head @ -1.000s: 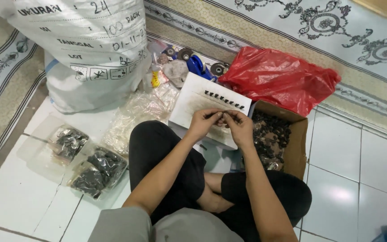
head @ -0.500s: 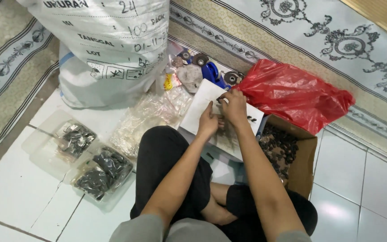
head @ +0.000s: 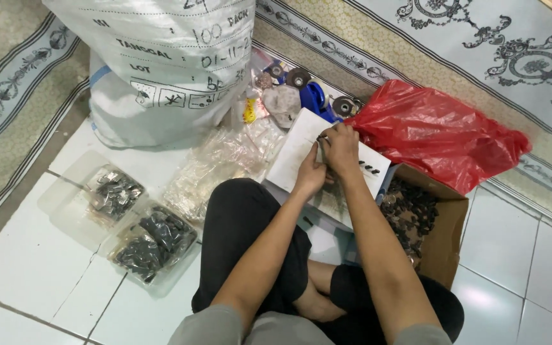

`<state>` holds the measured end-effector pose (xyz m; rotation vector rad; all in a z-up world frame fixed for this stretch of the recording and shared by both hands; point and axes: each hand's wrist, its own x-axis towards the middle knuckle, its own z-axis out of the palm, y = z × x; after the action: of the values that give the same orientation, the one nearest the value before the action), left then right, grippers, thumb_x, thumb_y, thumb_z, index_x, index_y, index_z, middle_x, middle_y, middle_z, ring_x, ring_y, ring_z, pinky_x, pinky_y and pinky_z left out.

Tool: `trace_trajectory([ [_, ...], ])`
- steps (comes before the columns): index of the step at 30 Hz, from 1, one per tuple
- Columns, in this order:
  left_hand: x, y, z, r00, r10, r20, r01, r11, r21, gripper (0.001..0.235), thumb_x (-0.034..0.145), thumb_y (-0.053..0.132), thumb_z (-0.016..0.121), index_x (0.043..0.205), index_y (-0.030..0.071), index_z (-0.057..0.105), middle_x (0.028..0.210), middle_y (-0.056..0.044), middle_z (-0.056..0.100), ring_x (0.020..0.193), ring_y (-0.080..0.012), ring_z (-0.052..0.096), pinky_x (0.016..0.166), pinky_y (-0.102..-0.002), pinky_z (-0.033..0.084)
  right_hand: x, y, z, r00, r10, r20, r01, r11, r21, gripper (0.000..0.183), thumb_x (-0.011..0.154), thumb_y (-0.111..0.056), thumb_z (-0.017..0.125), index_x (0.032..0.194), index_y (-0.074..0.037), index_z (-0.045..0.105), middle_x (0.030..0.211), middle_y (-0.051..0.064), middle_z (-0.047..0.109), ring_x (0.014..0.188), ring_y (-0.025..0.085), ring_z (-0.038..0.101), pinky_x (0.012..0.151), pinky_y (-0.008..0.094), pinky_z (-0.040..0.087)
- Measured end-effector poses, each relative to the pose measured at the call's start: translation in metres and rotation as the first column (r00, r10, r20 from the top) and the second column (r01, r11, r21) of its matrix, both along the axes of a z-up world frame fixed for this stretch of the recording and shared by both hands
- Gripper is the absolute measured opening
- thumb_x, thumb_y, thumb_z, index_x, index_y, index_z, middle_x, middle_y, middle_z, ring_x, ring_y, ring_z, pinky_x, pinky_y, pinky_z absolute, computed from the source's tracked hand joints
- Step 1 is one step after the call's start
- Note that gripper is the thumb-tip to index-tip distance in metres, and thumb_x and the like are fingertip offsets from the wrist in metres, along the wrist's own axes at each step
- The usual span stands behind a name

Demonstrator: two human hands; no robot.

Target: The person sits on the floor and repeatedly picks small black plastic parts from a cardboard box, briefly handles them, and places them in a line on a white rectangular board. The process continues with multiple items being arranged in a row.

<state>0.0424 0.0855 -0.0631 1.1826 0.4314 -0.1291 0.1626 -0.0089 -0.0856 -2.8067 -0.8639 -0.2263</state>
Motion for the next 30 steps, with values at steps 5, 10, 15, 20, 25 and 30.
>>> trace_trajectory([
  [5,0.002,0.000,-0.008,1.000,-0.001,-0.011,0.001,1.000,0.004,0.071,0.095,-0.001,0.041,0.163,0.004,0.020,0.104,-0.033,0.068,0.081,-0.0382,0.076,0.074,-0.041,0.065,-0.003,0.002,-0.001,1.000,-0.002,0.006,0.002,1.000,0.003,0.010,0.086,-0.028,0.080,0.094,-0.023,0.075,0.095,0.002,0.061,0.097,0.027,0.059,0.085,0.040,0.045],
  [10,0.002,0.002,-0.006,1.000,-0.002,-0.020,0.002,1.000,0.000,0.070,0.096,0.000,0.041,0.163,0.003,0.022,0.107,-0.033,0.067,0.084,-0.0380,0.076,0.074,-0.040,0.065,-0.007,0.005,0.007,1.000,-0.012,0.003,0.012,1.000,0.019,0.013,0.085,-0.026,0.081,0.096,-0.021,0.076,0.095,0.003,0.062,0.096,0.026,0.059,0.085,0.040,0.044],
  [15,0.004,-0.002,-0.017,1.000,0.016,-0.027,-0.017,1.000,-0.008,0.068,0.097,0.001,0.041,0.162,0.002,0.022,0.110,-0.033,0.067,0.082,-0.0350,0.076,0.072,-0.039,0.066,-0.008,0.002,0.009,1.000,-0.030,-0.005,0.030,0.999,0.041,0.021,0.084,-0.027,0.081,0.102,-0.019,0.074,0.094,0.003,0.060,0.097,0.026,0.059,0.084,0.040,0.044],
  [20,-0.003,0.000,-0.001,0.999,0.024,-0.030,-0.023,1.000,0.014,0.067,0.097,-0.001,0.043,0.161,0.000,0.023,0.108,-0.033,0.068,0.081,-0.0340,0.076,0.070,-0.038,0.067,-0.022,-0.017,0.030,0.998,-0.055,-0.006,0.055,0.989,0.137,0.020,0.086,-0.026,0.081,0.104,-0.018,0.074,0.096,0.005,0.060,0.098,0.028,0.060,0.087,0.042,0.045],
  [25,-0.005,0.001,0.009,0.999,0.025,-0.030,-0.024,0.999,0.039,0.066,0.095,-0.003,0.043,0.160,0.000,0.027,0.104,-0.032,0.070,0.080,-0.0329,0.076,0.067,-0.036,0.068,-0.049,-0.077,0.038,0.990,-0.142,0.024,0.129,0.945,0.299,0.019,0.088,-0.021,0.081,0.104,-0.015,0.074,0.095,0.007,0.060,0.096,0.031,0.061,0.088,0.043,0.047],
  [30,-0.007,-0.003,0.012,0.999,0.019,-0.041,-0.016,0.997,0.071,0.066,0.095,-0.002,0.045,0.159,0.001,0.028,0.103,-0.032,0.071,0.081,-0.0302,0.076,0.068,-0.034,0.068,-0.105,-0.155,0.037,0.954,-0.296,-0.043,0.293,0.893,0.341,0.013,0.095,-0.020,0.075,0.105,-0.012,0.074,0.096,0.009,0.061,0.093,0.031,0.062,0.084,0.041,0.048],
])
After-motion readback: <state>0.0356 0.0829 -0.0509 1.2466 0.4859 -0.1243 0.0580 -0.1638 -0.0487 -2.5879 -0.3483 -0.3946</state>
